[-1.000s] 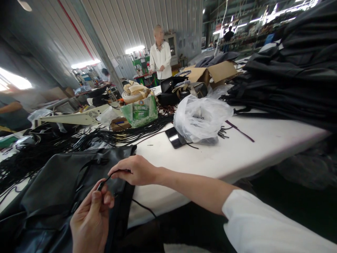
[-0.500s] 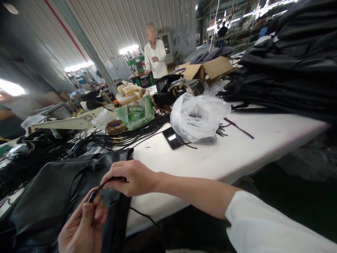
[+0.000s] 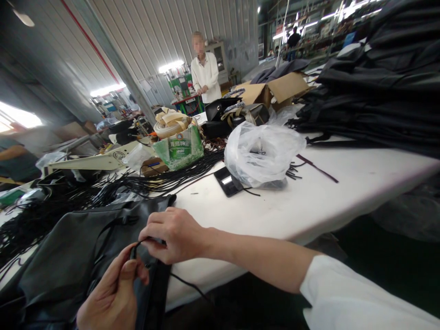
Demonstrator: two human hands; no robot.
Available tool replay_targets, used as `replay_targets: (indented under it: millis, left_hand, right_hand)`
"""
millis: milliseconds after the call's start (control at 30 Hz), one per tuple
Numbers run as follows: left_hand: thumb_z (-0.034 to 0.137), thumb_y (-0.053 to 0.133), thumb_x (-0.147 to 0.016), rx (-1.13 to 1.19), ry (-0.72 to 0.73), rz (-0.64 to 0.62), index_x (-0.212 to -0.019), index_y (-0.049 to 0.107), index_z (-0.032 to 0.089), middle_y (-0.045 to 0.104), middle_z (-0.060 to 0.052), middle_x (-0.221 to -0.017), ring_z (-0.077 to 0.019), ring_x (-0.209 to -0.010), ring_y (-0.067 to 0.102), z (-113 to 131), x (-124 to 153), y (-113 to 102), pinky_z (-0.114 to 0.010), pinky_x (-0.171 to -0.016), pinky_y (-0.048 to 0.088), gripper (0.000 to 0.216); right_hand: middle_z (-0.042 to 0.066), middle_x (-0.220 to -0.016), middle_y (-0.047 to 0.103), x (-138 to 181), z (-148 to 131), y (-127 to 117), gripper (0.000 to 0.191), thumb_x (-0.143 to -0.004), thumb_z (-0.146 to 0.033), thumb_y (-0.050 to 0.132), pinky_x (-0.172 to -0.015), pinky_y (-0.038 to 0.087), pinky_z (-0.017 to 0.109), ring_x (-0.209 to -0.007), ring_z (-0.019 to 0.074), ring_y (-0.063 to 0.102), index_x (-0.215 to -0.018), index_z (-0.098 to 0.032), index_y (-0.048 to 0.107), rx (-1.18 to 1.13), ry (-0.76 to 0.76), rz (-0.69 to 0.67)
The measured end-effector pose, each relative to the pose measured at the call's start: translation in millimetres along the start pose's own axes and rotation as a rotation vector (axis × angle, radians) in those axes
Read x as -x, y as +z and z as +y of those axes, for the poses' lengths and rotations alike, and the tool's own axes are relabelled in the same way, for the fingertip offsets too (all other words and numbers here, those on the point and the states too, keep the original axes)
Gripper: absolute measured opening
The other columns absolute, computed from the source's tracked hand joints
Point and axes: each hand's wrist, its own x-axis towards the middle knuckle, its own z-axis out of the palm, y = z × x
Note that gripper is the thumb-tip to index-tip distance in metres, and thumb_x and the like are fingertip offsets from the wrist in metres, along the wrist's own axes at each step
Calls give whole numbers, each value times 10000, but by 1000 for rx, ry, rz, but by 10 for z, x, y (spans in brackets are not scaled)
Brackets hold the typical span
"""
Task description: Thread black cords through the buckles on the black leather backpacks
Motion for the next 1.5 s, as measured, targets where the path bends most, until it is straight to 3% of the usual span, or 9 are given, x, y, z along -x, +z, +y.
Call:
replay_targets:
  millis: [167,500,767,1167,1500]
  left_hand:
    - [494,739,-994,-56,84,36,-1178,865,288,749,-7,-734,-190,-700,690,41,-7,30,-269,-751,554,303]
    - [445,668,-1047,-168,268,49,-1200,824,182,733,20,-740,-153,-635,690,-79,-56,58,-249,-693,563,342]
    - [425,648,-1066,-150,298,50,-1187,804,182,710,32,-744,-138,-627,673,-63,-41,96,-231,-663,557,314]
    - [377,625,-1092,-168,343,54,-1196,790,182,708,39,-767,-118,-632,667,-94,-35,97,-206,-665,548,276]
    - [284,623,-1106,-220,471,26,-1239,767,191,700,43,-821,-96,-678,676,-124,-37,91,-178,-709,550,217]
  right_hand:
    - [50,-1002,776,22,32,29,104,-1055,-247,608,-797,471,356,-895,189,722,-1065,-214,706,69,-81,21]
    - [37,-1013,773,22,92,88,144,-1100,-258,609,-810,476,349,-901,174,692,-1143,-183,725,94,-192,16]
    - [43,-1024,761,30,73,124,114,-1100,-245,618,-824,503,321,-917,173,702,-1108,-177,708,76,-153,82]
    - [56,-1031,773,25,31,103,176,-1151,-277,576,-817,501,323,-904,172,706,-1102,-173,710,37,-100,19]
    - [63,-1006,756,40,36,139,272,-1191,-355,531,-799,490,329,-895,180,698,-1111,-161,704,53,-59,-30]
